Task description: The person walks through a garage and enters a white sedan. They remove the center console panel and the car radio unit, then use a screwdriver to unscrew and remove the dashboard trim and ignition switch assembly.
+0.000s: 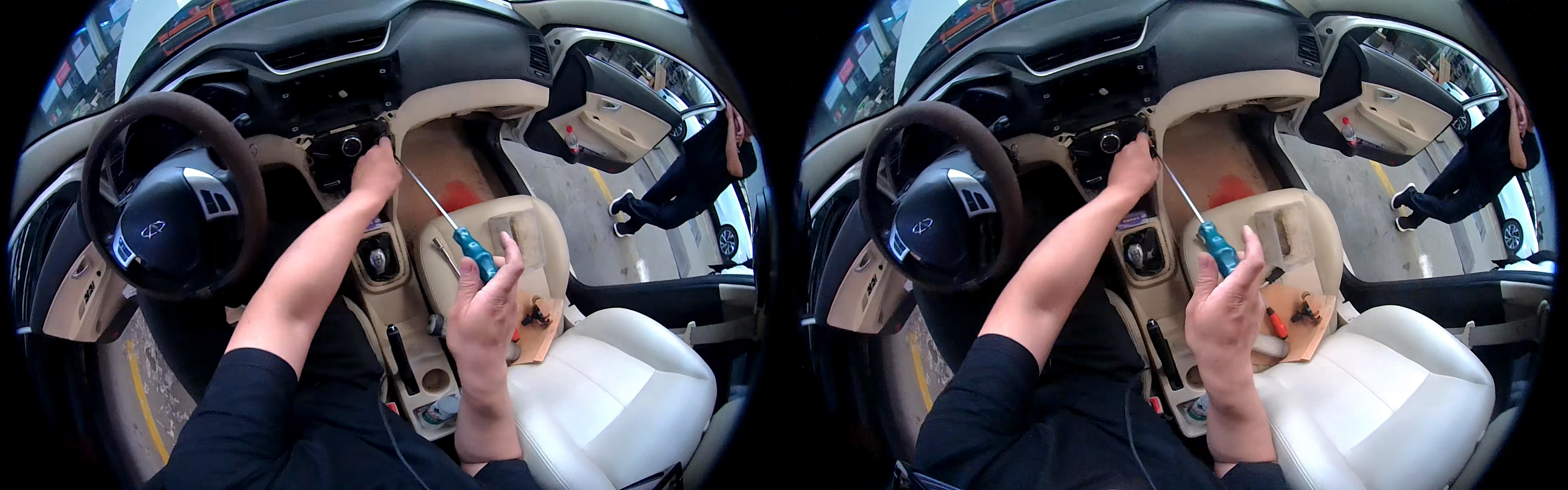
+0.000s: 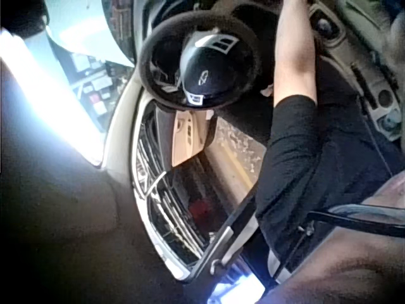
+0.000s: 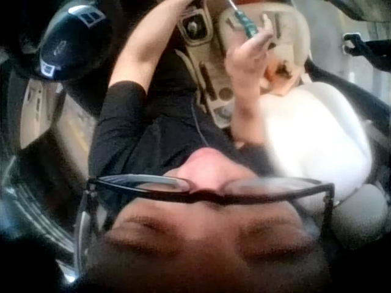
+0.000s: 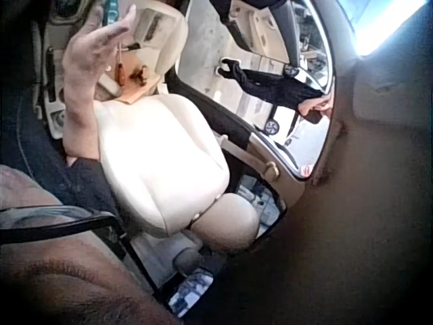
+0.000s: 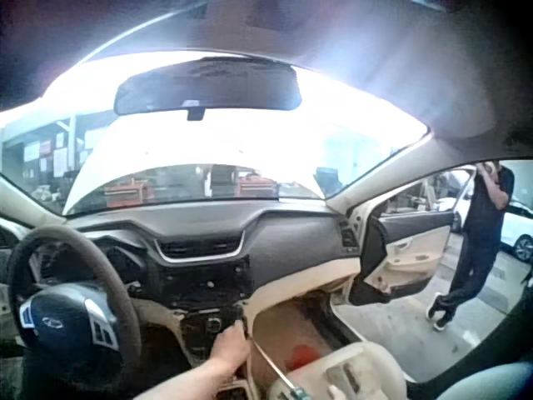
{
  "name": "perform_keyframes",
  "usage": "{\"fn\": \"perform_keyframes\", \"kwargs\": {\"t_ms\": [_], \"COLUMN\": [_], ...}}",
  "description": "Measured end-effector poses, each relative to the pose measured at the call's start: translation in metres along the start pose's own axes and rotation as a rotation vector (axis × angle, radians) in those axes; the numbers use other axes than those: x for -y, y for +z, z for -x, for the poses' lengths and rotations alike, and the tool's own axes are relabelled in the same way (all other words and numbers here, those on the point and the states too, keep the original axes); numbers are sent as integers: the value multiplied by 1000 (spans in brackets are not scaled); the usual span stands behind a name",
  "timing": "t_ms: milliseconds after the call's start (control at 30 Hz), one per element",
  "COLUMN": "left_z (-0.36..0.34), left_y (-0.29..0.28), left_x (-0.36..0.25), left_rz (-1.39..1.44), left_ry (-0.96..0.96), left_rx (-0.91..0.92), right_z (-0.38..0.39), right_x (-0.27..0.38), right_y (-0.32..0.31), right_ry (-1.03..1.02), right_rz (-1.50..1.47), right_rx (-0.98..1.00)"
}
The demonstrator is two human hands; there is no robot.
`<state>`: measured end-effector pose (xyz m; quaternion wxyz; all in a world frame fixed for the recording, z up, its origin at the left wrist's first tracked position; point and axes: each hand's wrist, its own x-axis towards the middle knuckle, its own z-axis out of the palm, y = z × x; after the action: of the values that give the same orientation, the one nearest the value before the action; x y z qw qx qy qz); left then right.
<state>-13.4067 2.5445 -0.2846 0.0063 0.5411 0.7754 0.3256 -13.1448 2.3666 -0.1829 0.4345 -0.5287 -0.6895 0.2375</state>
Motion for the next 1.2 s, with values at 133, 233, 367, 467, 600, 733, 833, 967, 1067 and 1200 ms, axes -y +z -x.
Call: {"fn": "perform_keyframes", "kwargs": {"t_ms": [133,233,367,467,600,733,833,967,1067,1200], "left_z": [-25,-32,-31,-38,-42,-47,-46,-38,-37,-41], "left_y": [6,12,9,7,4,5,2,-3,-4,-2], "left_x": [-6,8,15,11,9,20,3,-14,-7,-9], "left_rz": [-326,-476,-573,-646,-643,-681,-687,-697,-703,-718], "left_ry": [181,291,455,479,523,554,582,542,549,545], "left_rx": [116,98,71,126,168,189,227,212,191,219], "right_z": [-20,-20,-11,-9,-18,-11,-13,-19,-9,-19], "right_x": [-18,-17,-3,-14,-30,-12,-23,-32,-16,-34], "right_y": [-1,-10,-21,-18,-9,-19,-21,-14,-21,-18], "right_ry": [-461,-427,3,0,-366,1,-23,-361,-80,-274], "right_rz": [-62,-106,-126,-100,-29,-29,-53,9,-22,0], "right_rx": [-31,98,130,128,-34,104,131,-54,-7,-2]}}
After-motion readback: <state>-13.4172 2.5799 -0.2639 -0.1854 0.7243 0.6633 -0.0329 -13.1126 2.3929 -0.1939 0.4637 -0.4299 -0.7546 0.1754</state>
